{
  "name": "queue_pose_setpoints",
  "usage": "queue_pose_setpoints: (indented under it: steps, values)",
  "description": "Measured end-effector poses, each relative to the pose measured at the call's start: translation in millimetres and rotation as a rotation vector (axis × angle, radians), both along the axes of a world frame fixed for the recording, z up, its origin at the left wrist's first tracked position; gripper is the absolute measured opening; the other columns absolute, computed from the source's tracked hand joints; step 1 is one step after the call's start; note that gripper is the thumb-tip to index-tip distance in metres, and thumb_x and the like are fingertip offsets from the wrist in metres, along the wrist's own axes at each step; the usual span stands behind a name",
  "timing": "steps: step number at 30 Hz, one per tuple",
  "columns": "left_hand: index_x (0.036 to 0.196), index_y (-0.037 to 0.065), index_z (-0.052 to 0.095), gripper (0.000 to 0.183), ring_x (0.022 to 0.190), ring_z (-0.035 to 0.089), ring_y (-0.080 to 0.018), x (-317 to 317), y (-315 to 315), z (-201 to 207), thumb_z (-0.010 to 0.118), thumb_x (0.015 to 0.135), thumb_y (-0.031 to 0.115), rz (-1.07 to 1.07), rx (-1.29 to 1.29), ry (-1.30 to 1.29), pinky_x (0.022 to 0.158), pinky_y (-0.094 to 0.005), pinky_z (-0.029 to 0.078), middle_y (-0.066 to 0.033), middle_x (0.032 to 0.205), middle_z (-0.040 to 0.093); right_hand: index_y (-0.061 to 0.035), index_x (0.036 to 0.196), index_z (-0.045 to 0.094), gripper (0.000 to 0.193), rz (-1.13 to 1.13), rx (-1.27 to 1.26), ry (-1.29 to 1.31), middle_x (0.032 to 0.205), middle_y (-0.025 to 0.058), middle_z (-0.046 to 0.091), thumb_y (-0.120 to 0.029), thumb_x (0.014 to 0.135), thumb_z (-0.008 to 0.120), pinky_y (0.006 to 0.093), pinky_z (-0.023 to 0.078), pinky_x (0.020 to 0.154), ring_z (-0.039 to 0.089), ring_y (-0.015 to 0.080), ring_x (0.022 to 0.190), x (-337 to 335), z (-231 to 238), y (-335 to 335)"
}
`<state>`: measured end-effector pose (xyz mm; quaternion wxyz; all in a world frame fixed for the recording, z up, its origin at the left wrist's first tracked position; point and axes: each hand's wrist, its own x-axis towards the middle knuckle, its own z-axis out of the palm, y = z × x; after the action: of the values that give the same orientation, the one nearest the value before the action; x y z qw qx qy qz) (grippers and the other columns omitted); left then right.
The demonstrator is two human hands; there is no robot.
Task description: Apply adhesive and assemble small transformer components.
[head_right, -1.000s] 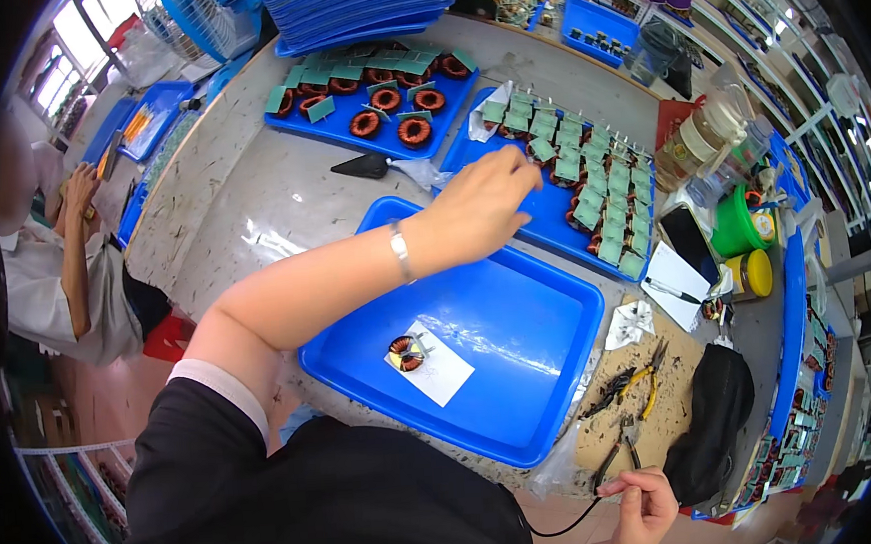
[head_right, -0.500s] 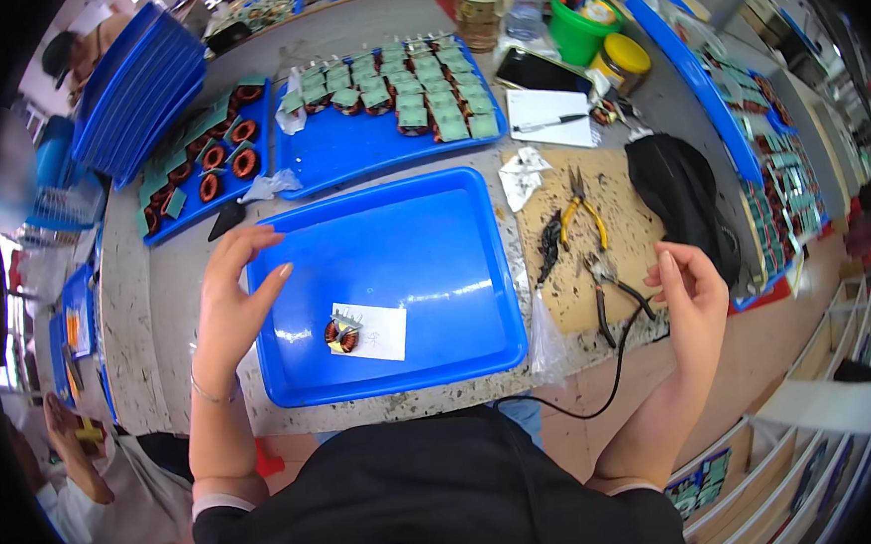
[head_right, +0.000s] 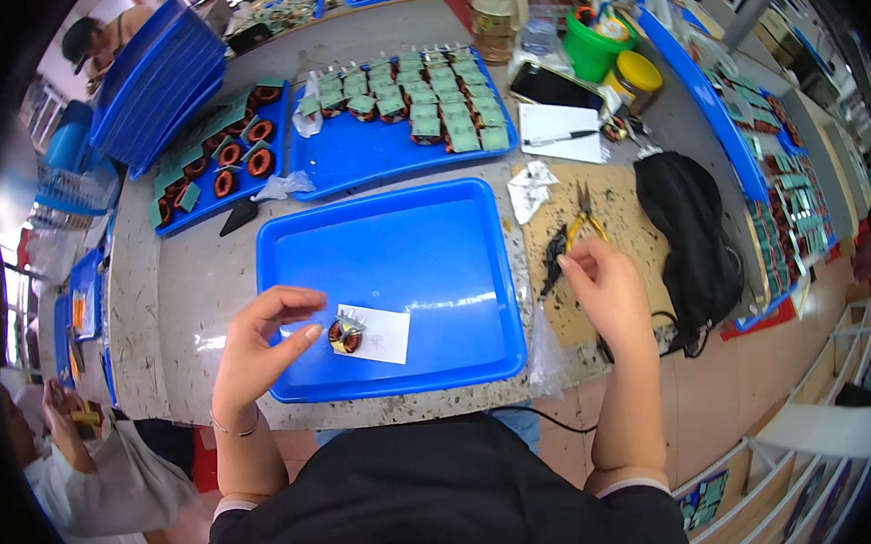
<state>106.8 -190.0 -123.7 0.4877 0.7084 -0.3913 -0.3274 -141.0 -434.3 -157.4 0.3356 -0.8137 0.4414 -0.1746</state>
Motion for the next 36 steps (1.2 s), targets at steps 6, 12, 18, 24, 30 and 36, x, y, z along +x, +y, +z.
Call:
queue_pose_setpoints:
  steps: [6,12,18,24,30,36]
  values:
    - [0.101,-0.003,0.055,0.025,0.093,0.055,-0.0159,33,-49,-11,0.057,0.08,0.009,-0.127,0.018,0.097,0.082,-0.0275,0.043,-0.0109,0.097,0.058,0.0027,0.079,0.056,0.01,-0.048,0.139,-0.237,0.068,0.0027,0.056,-0.007,0.078,0.058,0.0218,0.042,0.056,0.051,0.0077,0.061,-19,-12,4]
    - [0.111,-0.005,0.045,0.047,0.094,0.055,-0.0214,128,-167,-71,0.064,0.072,0.013,0.1,-0.043,-0.161,0.078,-0.0293,0.045,-0.0171,0.102,0.056,0.0021,0.083,0.055,0.01,-0.168,0.352,-0.375,0.07,0.0027,0.057,-0.008,0.082,0.055,0.0189,0.042,0.056,0.053,0.0071,0.062,-29,-2,9]
    - [0.096,-0.004,0.05,0.053,0.092,0.055,-0.0325,146,-237,-104,0.074,0.057,0.021,0.415,0.102,-0.566,0.079,-0.0358,0.044,-0.0227,0.095,0.056,0.0009,0.083,0.055,0.01,-0.153,0.354,-0.357,0.07,0.0023,0.058,-0.01,0.083,0.054,0.018,0.041,0.055,0.054,0.0067,0.061,-58,3,9]
    - [0.095,-0.003,0.05,0.053,0.089,0.056,-0.0331,134,-241,-95,0.075,0.056,0.024,0.542,0.156,-0.588,0.078,-0.036,0.044,-0.0207,0.093,0.058,0.0,0.085,0.056,0.011,-0.205,0.363,-0.315,0.069,0.0027,0.058,-0.011,0.083,0.054,0.017,0.039,0.053,0.054,0.0063,0.06,-64,13,15]
    - [0.101,-0.002,0.049,0.044,0.091,0.057,-0.0228,104,-179,-43,0.07,0.069,0.019,0.122,-0.153,0.086,0.078,-0.0288,0.046,-0.0141,0.096,0.058,-0.0002,0.09,0.055,0.012,-0.139,0.316,-0.365,0.073,0.0024,0.059,-0.01,0.083,0.054,0.0171,0.039,0.054,0.055,0.0062,0.065,-59,25,24]
    - [0.122,-0.001,0.037,0.061,0.092,0.055,-0.0141,9,-72,3,0.064,0.076,0.026,-0.294,-0.318,0.968,0.079,-0.0248,0.046,-0.0106,0.112,0.051,0.0053,0.107,0.049,0.027,0.256,0.368,-0.704,0.101,0.0114,0.053,-0.004,0.082,0.05,0.0253,0.04,0.077,0.052,0.0162,0.092,15,38,46]
